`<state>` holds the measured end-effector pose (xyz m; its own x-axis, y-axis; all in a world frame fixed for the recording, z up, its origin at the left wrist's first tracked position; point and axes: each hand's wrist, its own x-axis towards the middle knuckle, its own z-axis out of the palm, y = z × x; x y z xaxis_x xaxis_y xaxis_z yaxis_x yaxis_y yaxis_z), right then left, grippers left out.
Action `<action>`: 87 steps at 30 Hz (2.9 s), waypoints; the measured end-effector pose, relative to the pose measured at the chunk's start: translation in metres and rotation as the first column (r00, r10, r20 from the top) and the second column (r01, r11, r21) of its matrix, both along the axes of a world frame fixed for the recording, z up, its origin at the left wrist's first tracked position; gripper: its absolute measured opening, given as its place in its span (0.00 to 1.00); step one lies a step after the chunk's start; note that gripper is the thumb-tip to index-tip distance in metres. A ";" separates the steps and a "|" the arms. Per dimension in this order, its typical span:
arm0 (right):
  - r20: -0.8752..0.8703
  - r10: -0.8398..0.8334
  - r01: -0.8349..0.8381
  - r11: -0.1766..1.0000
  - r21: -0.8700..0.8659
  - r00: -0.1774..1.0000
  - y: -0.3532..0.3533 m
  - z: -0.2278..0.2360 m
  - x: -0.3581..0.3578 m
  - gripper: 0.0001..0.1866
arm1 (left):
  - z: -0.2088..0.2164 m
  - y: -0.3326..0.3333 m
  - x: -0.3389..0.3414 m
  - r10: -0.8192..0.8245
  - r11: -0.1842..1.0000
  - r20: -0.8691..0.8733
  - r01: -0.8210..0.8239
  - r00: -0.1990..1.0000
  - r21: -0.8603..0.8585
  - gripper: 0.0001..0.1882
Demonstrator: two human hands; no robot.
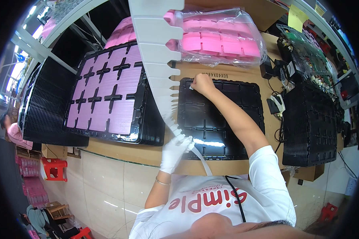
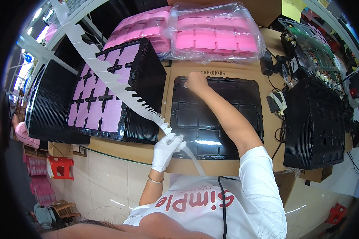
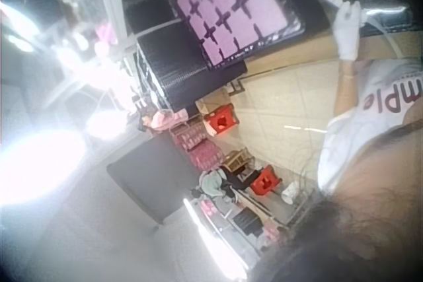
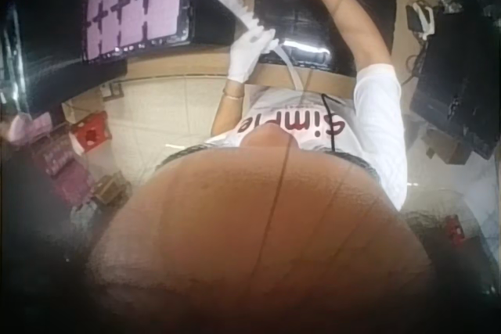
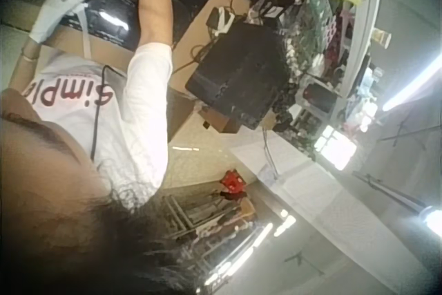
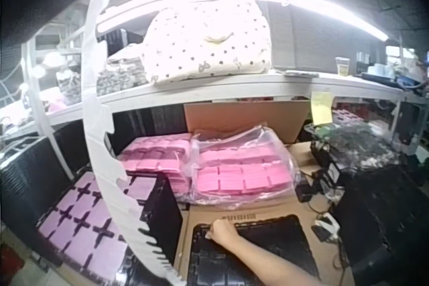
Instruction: The person assembles black plastic trays by placing pink foam inserts into them. They then use a handheld tool to press down on the foam, securing it within the tray's compartments. The person repeats this process for multiple trays, stacking the completed units to the side.
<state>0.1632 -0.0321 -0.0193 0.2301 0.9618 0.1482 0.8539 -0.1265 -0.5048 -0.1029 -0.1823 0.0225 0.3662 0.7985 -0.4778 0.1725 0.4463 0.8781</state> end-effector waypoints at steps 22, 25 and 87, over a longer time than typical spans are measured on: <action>-0.996 -0.023 -0.263 0.965 0.002 -0.090 -0.181 0.023 -0.042 0.08 | 0.009 -0.017 -0.003 0.181 0.982 0.151 -0.186 0.972 0.019 0.13; -0.940 0.040 -0.202 0.979 -0.031 0.337 -0.227 0.039 -0.101 0.06 | 0.007 -0.026 -0.005 0.181 0.981 0.153 -0.190 0.972 0.044 0.16; -0.922 -0.003 -0.032 0.999 -0.017 0.386 -0.281 0.034 -0.083 0.05 | 0.021 -0.049 0.030 0.060 0.993 0.265 -0.031 0.962 -0.115 0.07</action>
